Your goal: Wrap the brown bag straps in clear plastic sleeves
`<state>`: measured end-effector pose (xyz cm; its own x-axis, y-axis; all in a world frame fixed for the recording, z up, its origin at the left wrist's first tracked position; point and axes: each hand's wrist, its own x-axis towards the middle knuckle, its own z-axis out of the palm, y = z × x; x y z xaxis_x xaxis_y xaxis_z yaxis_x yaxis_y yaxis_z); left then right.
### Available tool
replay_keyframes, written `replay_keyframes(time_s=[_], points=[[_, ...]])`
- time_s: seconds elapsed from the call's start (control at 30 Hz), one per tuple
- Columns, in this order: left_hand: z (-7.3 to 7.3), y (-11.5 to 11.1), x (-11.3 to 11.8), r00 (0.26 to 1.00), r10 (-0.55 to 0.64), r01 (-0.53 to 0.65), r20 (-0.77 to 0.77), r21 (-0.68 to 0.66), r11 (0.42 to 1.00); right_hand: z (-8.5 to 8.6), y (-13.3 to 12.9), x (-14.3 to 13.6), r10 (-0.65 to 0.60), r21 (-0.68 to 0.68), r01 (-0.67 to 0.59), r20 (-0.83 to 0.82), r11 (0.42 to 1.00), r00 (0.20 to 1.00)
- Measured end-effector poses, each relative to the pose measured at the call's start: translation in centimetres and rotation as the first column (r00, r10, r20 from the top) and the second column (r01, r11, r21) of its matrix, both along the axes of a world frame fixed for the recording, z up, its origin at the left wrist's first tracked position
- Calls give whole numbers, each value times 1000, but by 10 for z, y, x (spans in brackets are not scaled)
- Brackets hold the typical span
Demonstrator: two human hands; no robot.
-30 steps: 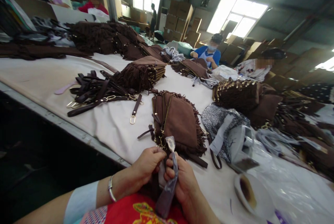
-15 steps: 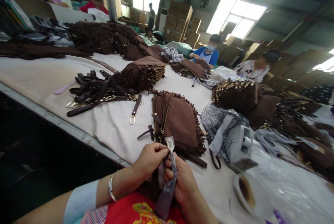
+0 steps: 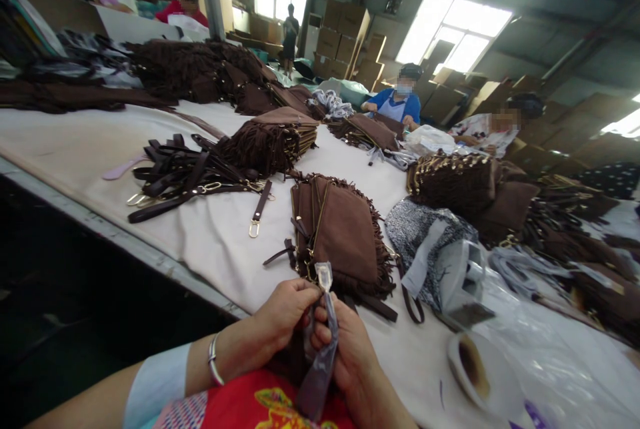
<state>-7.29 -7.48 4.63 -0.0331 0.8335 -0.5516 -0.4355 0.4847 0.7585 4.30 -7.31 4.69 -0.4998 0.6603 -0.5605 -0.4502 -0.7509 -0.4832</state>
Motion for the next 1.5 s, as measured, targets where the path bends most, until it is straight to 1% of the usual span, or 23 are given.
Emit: replay_keyframes(time_s=[0.1,0.2,0.27,0.33,0.4,0.5,0.57,0.63,0.7,0.77,0.83,0.87,0.93,0.97,1.03,1.1,1.2,1.3,1.4,1.5], points=[[0,-2,2,993,0,6,120,-50,999,-2,0,0,30,-28,-32,-41,999,999],[5,-5,3,990,1,8,142,-66,998,-1,0,0,48,-38,-51,-61,998,997],[7,-6,3,996,10,-5,90,-55,998,1,0,-1,17,-23,-19,-45,1000,999],[8,-8,4,999,26,-26,-22,-3,1000,4,-1,-2,6,-7,-6,-10,1000,1000],[7,-10,3,985,34,-17,-171,99,995,6,-1,-3,12,10,-13,36,1000,999],[6,-11,0,931,47,46,-361,247,968,7,1,-2,-11,70,2,126,998,992],[8,-10,-4,909,51,72,-415,275,959,6,3,1,-25,132,-1,195,991,980],[14,-8,-9,901,54,77,-430,282,956,5,5,5,-36,205,-26,293,978,955],[22,-4,-14,899,49,90,-435,292,952,4,7,8,-64,274,-57,411,960,909],[28,1,-20,904,30,109,-427,297,949,6,8,11,-88,322,-86,488,943,868],[31,3,-24,919,23,96,-394,279,956,9,8,12,-97,344,-86,482,935,871],[31,4,-26,928,34,67,-370,256,964,11,8,11,-94,341,-77,457,937,884],[27,2,-27,953,47,10,-301,184,983,14,8,10,-76,297,-46,387,954,919],[24,1,-26,967,29,6,-253,136,991,14,8,9,-59,254,-32,342,967,938],[16,-3,-23,990,-46,52,-131,45,998,14,9,7,-16,154,-21,237,988,971],[8,-6,-20,992,-123,123,15,5,992,12,9,6,5,85,-17,133,996,991],[-1,-6,-14,961,-170,166,219,38,985,9,8,5,-3,55,1,33,998,999],[-7,-2,-9,909,-179,161,376,79,984,7,6,5,-25,23,25,-9,999,1000],[-12,0,-5,869,-169,146,465,84,986,5,6,4,-36,-9,36,-33,999,999],[-15,1,-4,850,-160,135,502,87,987,4,6,3,-22,-6,22,-34,1000,999]])
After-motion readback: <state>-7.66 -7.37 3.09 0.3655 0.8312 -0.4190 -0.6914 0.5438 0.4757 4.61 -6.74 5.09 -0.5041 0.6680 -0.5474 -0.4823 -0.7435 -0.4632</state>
